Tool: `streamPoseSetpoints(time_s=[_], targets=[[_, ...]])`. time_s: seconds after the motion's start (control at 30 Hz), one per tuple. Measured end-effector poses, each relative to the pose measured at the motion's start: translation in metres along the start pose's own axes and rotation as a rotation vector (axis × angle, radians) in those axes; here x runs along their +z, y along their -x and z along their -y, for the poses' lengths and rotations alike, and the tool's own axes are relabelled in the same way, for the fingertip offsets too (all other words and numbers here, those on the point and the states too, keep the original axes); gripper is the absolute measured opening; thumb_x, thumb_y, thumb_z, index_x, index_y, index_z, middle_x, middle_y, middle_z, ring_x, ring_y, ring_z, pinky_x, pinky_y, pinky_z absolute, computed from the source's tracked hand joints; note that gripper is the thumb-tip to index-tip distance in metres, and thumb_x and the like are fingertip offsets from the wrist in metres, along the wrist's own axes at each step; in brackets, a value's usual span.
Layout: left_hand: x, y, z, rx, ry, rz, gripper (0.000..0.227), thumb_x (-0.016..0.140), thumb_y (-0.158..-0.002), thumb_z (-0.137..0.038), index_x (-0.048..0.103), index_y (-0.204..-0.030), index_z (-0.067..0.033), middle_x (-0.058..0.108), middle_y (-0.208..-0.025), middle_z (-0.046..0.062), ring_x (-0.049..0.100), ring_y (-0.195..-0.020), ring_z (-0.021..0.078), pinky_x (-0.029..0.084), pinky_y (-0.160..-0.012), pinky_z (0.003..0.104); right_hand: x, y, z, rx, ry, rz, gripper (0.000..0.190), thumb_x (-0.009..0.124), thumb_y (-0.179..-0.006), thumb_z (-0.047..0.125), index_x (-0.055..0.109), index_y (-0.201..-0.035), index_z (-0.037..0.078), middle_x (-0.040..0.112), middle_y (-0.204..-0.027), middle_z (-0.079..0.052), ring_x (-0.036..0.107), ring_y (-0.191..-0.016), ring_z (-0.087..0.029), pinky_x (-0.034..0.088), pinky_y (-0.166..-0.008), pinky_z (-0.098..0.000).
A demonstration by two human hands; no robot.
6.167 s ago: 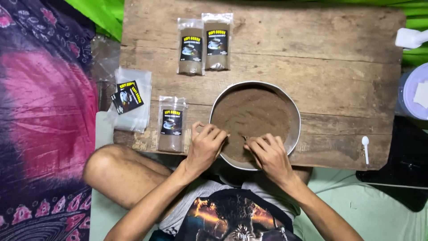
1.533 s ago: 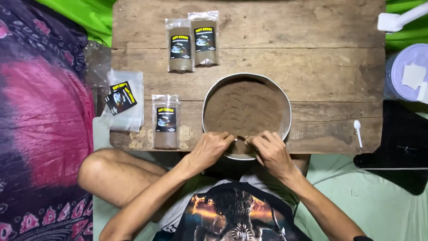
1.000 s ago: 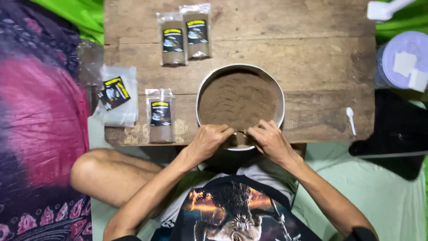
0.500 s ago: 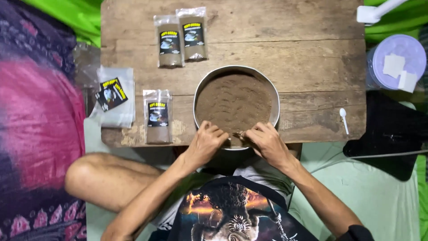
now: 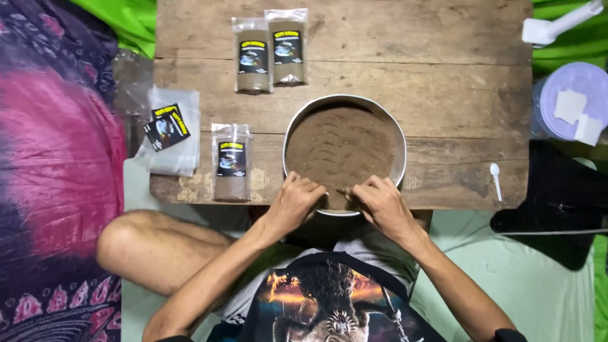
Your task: Manually sorting through ground coffee in a bowl to remove small white particles or clumps.
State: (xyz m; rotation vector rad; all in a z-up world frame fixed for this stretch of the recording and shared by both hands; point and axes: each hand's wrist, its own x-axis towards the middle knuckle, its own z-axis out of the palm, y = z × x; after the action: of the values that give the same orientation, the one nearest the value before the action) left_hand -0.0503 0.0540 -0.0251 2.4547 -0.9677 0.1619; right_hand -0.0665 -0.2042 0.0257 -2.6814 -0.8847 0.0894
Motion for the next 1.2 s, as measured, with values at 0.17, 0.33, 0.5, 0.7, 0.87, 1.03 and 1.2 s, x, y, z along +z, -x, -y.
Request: streamPoseSetpoints(time_s=[0.17, 0.33, 0.5, 0.7, 0.87, 1.03, 1.2], targets=[[-0.002, -0.011, 0.003, 0.043, -0.057, -0.056, 0.005, 0.066, -0.088, -0.019, 0.061, -0.088, -0.021, 0.06, -0.069, -0.003, 0.064, -0.073, 0.0177, 0.043, -0.079, 0.034, 0.003, -0.006, -0.011, 0.009, 0.04, -0.003, 0.037, 0.078, -0.072, 0.015, 0.057, -0.102, 0.021, 0.066, -0.088, 0.006, 0.058, -0.104, -0.016, 0.043, -0.089, -0.0322], [-0.023, -0.041, 0.021, -0.001, -0.064, -0.116, 0.006, 0.063, -0.092, -0.023, 0.06, -0.087, -0.0201, 0.062, -0.071, -0.001, 0.065, -0.075, 0.0165, 0.045, -0.078, 0.03, 0.005, -0.028, -0.029, 0.006, 0.035, -0.015, 0.019, 0.067, -0.084, 0.021, 0.058, -0.101, 0.025, 0.065, -0.083, 0.007, 0.059, -0.098, -0.013, 0.043, -0.083, -0.0291], [-0.048, -0.07, 0.018, -0.099, -0.002, -0.172, 0.011, 0.061, -0.094, -0.019, 0.058, -0.084, -0.0179, 0.057, -0.069, 0.001, 0.064, -0.071, 0.0198, 0.049, -0.067, 0.031, -0.006, -0.057, -0.04, 0.046, -0.146, -0.097, 0.008, 0.065, -0.095, 0.026, 0.062, -0.09, 0.021, 0.072, -0.08, 0.001, 0.065, -0.09, -0.018, 0.047, -0.075, -0.0317], [-0.046, -0.082, 0.026, -0.195, 0.08, -0.188, 0.006, 0.059, -0.098, -0.014, 0.064, -0.095, -0.0149, 0.063, -0.077, 0.005, 0.069, -0.075, 0.0251, 0.056, -0.066, 0.032, 0.013, -0.075, -0.066, 0.006, 0.05, -0.073, 0.015, 0.07, -0.087, 0.024, 0.058, -0.097, 0.024, 0.072, -0.087, 0.004, 0.061, -0.096, -0.016, 0.045, -0.079, -0.0308], [-0.045, -0.088, 0.033, -0.221, 0.085, -0.127, 0.009, 0.059, -0.098, -0.015, 0.064, -0.091, -0.0136, 0.064, -0.075, 0.009, 0.07, -0.07, 0.0304, 0.057, -0.061, 0.039, 0.004, -0.095, -0.068, 0.016, 0.054, -0.109, 0.012, 0.065, -0.092, 0.025, 0.059, -0.103, 0.023, 0.07, -0.088, 0.003, 0.06, -0.095, -0.018, 0.045, -0.078, -0.0313], [-0.033, -0.091, 0.041, -0.219, 0.045, -0.068, 0.011, 0.059, -0.096, -0.017, 0.062, -0.086, -0.0142, 0.062, -0.071, 0.007, 0.069, -0.065, 0.0305, 0.056, -0.058, 0.04, -0.004, -0.106, -0.066, 0.037, 0.06, -0.133, 0.009, 0.065, -0.093, 0.027, 0.058, -0.097, 0.022, 0.068, -0.083, 0.001, 0.062, -0.092, -0.019, 0.046, -0.076, -0.0328], [-0.01, -0.091, 0.058, -0.282, 0.075, -0.09, 0.014, 0.057, -0.1, -0.023, 0.062, -0.087, -0.018, 0.062, -0.07, 0.006, 0.07, -0.064, 0.0328, 0.058, -0.057, 0.044, 0.007, -0.111, -0.082, 0.02, 0.108, -0.087, 0.026, 0.07, -0.085, 0.019, 0.058, -0.107, 0.024, 0.068, -0.084, 0.003, 0.061, -0.095, -0.017, 0.047, -0.08, -0.0302]])
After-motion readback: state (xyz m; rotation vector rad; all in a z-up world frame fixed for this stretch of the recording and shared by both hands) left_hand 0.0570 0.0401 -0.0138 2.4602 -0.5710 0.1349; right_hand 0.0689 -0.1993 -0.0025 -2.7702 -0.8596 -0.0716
